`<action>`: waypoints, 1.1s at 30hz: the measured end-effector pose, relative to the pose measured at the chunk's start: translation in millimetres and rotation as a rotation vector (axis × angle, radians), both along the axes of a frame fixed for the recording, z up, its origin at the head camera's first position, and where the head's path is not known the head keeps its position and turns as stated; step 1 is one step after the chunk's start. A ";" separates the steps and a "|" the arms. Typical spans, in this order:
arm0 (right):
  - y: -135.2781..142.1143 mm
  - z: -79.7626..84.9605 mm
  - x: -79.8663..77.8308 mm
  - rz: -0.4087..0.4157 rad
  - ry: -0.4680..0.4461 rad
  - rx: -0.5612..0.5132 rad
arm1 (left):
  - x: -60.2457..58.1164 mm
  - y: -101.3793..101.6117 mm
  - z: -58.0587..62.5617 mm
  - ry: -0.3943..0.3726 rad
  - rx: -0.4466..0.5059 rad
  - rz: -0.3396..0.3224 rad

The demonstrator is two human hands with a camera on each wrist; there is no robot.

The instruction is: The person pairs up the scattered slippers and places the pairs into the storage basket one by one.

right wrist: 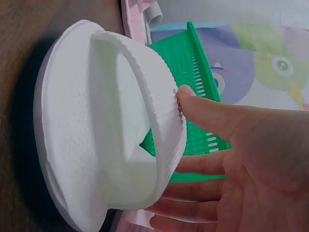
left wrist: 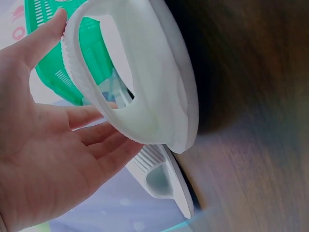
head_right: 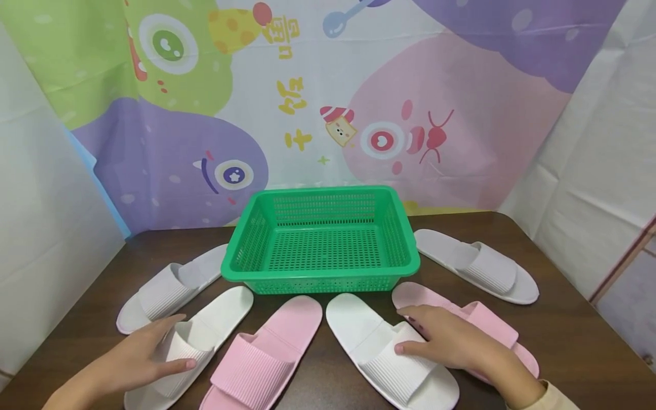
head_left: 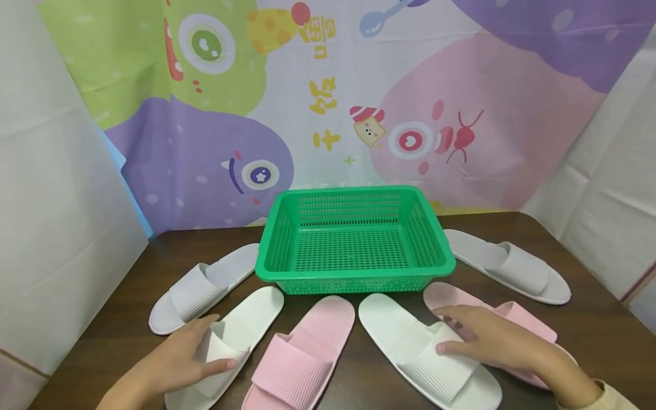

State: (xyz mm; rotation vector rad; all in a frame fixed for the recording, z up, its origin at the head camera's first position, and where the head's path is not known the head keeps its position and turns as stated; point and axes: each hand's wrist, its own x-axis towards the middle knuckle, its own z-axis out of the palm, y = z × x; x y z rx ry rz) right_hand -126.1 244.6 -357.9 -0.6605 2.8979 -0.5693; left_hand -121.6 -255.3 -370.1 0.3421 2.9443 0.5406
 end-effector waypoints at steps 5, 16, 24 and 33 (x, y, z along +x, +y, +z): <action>-1.2 -1.0 -1.5 0.029 0.013 -0.024 | -0.6 0.2 1.9 -0.006 -0.009 -0.001; -2.0 -2.9 -4.6 0.065 0.061 -0.070 | -1.0 -0.7 -0.1 -0.017 0.003 0.026; 0.1 -4.0 -8.5 0.070 0.010 -0.120 | -3.0 -2.8 0.0 -0.041 -0.016 0.047; -0.9 -3.5 -15.3 0.085 0.023 -0.149 | -4.7 -7.3 1.0 -0.060 -0.007 0.058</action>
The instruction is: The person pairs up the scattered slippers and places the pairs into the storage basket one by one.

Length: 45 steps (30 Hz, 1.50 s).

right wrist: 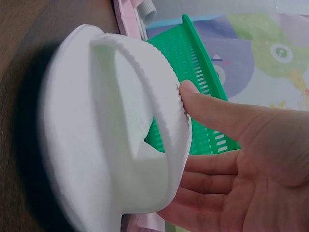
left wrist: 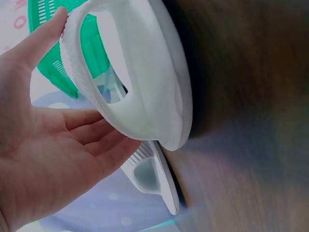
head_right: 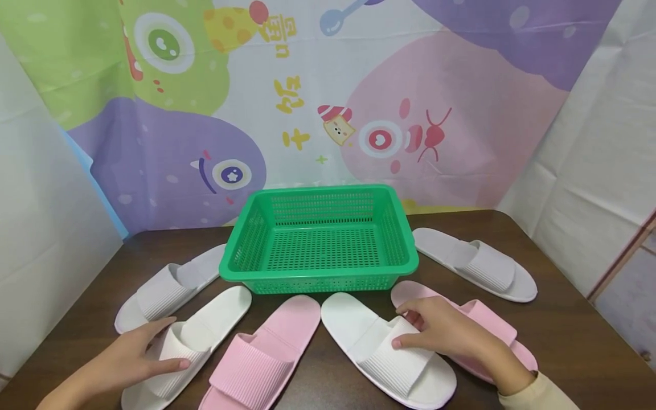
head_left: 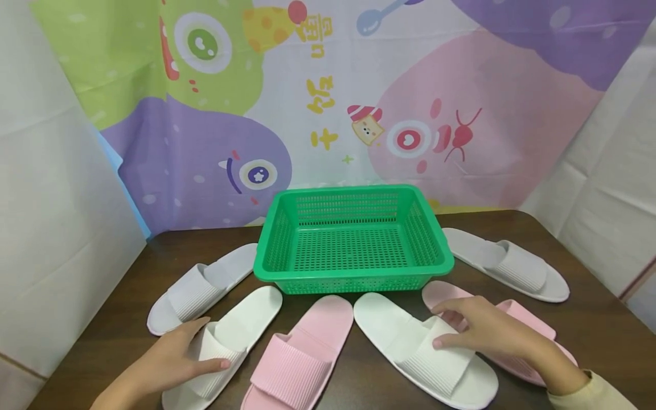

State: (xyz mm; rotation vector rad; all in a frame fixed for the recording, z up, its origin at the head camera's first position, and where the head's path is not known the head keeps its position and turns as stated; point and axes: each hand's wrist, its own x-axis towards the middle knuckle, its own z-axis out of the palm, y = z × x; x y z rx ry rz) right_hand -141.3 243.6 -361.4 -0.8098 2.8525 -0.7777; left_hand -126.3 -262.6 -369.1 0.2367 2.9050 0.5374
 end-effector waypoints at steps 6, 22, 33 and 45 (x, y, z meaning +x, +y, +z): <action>-8.9 5.1 9.4 -0.073 0.047 0.092 | 2.6 0.0 -0.7 0.025 0.013 -0.001; -45.5 1.3 32.8 -0.235 0.066 0.278 | 5.3 7.3 -2.6 0.083 0.017 -0.014; -50.9 -5.1 37.6 -0.283 0.089 0.340 | 8.3 11.3 -5.1 0.117 -0.012 -0.015; -51.4 -9.8 42.3 -0.339 0.089 0.338 | 8.9 10.7 -5.5 0.114 -0.012 -0.015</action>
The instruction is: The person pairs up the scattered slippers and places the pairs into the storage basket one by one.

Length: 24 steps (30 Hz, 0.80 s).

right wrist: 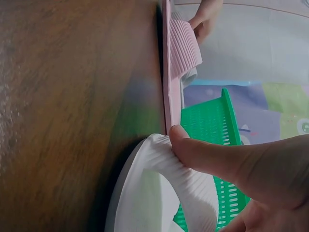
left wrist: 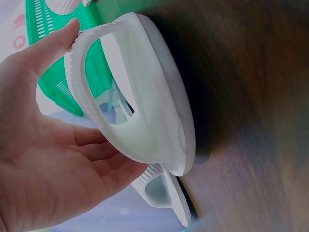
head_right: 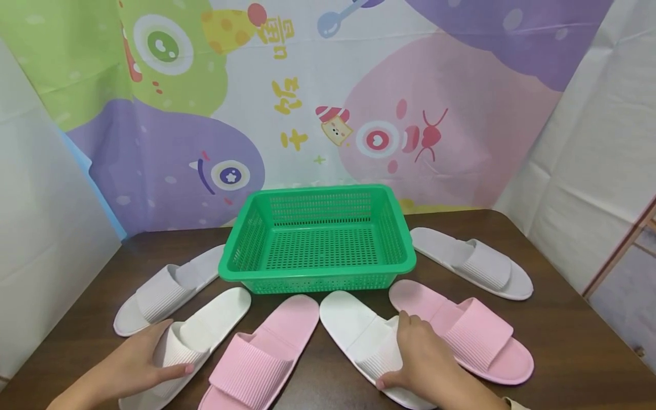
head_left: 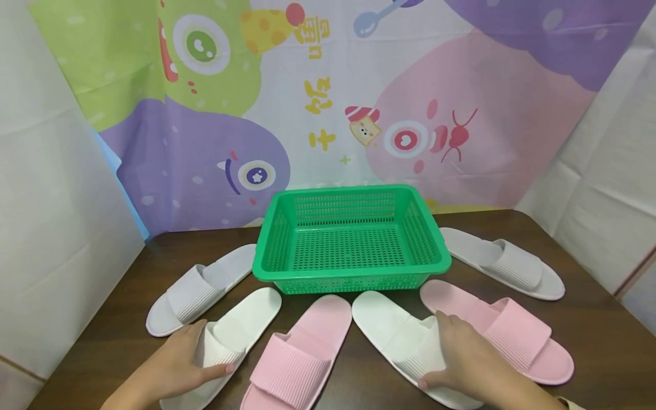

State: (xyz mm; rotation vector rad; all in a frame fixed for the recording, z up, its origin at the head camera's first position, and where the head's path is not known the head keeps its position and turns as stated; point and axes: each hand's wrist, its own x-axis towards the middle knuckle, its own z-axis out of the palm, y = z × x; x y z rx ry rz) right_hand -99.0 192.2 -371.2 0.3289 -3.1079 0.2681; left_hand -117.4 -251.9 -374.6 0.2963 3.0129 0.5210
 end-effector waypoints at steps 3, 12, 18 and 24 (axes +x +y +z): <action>0.2 -2.0 0.3 -0.003 -0.009 0.006 | -0.2 -0.6 -0.3 -0.020 -0.008 0.008; 0.4 -4.9 0.9 -0.023 -0.037 0.002 | -2.6 -0.5 0.1 -0.054 -0.066 0.015; 0.6 -6.4 0.2 -0.042 -0.042 -0.030 | -0.6 -0.1 -0.9 0.006 -0.025 0.004; 4.1 -6.6 3.7 -0.043 0.003 -0.088 | 0.0 -1.2 -1.8 0.032 -0.007 0.002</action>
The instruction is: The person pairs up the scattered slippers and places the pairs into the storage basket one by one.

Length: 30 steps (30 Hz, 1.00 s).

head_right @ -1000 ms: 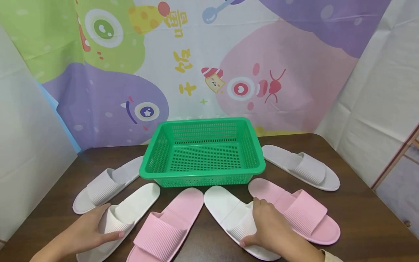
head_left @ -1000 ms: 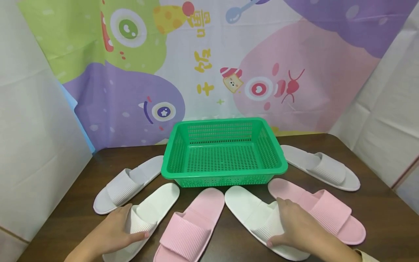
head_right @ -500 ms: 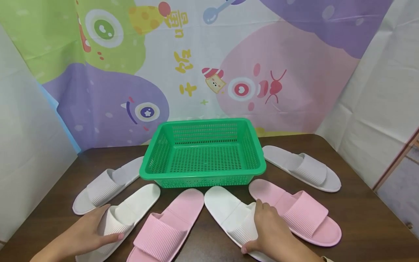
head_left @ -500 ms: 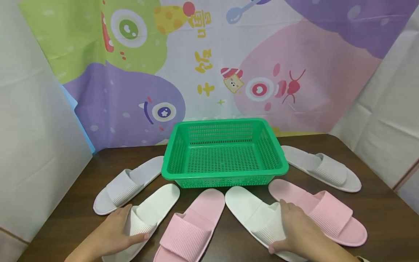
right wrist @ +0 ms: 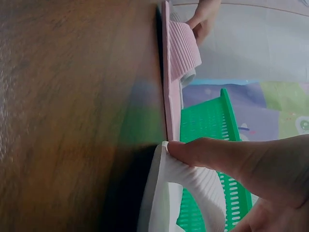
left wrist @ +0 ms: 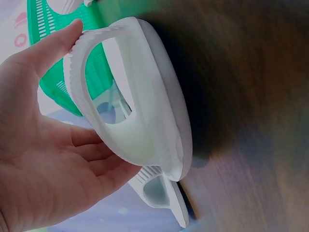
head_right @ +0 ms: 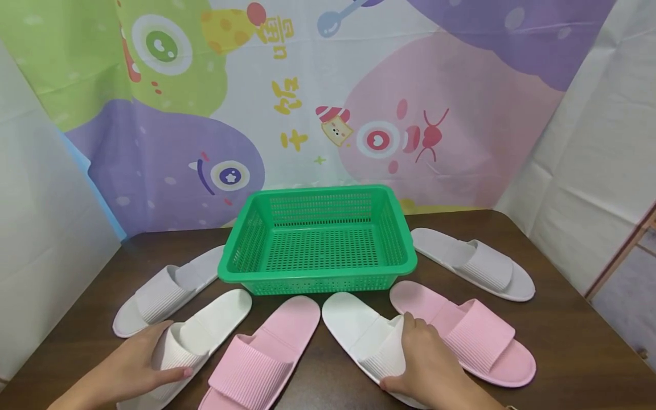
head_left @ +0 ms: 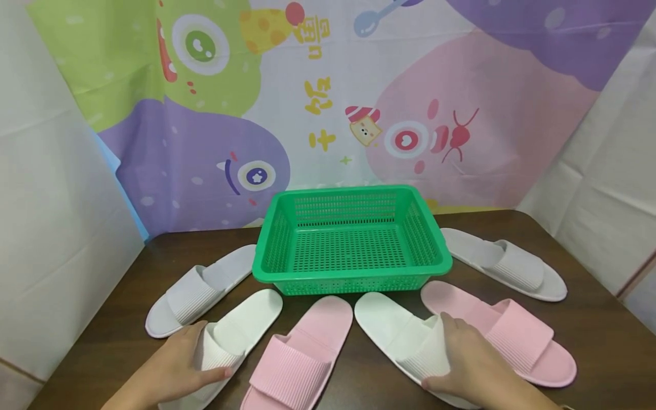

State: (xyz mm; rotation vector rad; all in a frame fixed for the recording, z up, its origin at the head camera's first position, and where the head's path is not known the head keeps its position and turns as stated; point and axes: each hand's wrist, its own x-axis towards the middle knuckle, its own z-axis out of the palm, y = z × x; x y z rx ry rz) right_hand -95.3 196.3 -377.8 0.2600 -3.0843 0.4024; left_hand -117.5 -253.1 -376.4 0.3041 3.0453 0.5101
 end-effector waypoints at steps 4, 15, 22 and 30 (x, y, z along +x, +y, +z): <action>3.2 1.4 1.7 0.017 0.045 -0.017 | 0.7 -1.1 -0.3 0.030 0.006 -0.011; 9.4 12.0 0.3 0.022 0.027 -0.006 | 0.8 -2.4 4.6 -0.007 0.008 0.007; 12.1 14.9 -0.2 0.015 0.007 -0.008 | 3.2 -2.4 6.8 0.000 0.004 -0.010; 16.2 15.9 -0.9 0.043 0.027 0.015 | 4.6 -3.3 10.2 0.016 -0.007 -0.022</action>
